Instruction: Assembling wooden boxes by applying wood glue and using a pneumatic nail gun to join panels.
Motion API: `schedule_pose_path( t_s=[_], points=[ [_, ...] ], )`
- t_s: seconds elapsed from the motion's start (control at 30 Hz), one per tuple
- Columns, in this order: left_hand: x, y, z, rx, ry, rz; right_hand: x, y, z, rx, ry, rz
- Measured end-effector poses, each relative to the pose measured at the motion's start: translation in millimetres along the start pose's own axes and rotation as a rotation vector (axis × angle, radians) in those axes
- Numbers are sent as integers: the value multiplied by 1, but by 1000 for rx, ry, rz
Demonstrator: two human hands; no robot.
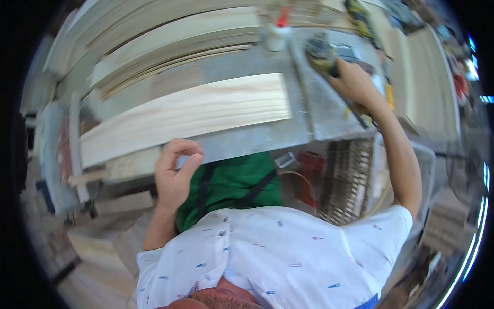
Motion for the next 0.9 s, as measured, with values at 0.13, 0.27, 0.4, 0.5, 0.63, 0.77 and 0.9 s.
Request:
schedule_pose_path(
  t_s=[0.13,0.27,0.4,0.5,0.63,0.77,0.9],
  points=[
    [56,19,-34,-128,411,-711,7,-30,-5,-135,-59,-90],
    [89,31,-37,-272,536,-1015,28,-66,-4,-166,-36,-97],
    [109,64,-31,-427,421,-1144,38,-97,-7,-127,-80,-84],
    [111,65,-28,-448,401,-1179,36,-109,-13,-154,-80,-59],
    [119,63,-29,-456,389,-1202,33,-102,-28,-194,-92,98],
    [106,55,-34,-326,324,-1231,32,-83,-52,-310,-45,473],
    [109,51,-54,-222,330,-1304,57,-112,-83,-77,-206,1526]
  ],
)
Point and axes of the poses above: each hand's wrist, its own z-axis towards the middle knuckle, its own y-axis out of the back of the hand, x = y × z, the point moved 9 cm from there along z, towards the middle knuckle, and after that the axes turned 6 degrees about y, right-handed, at the moved point
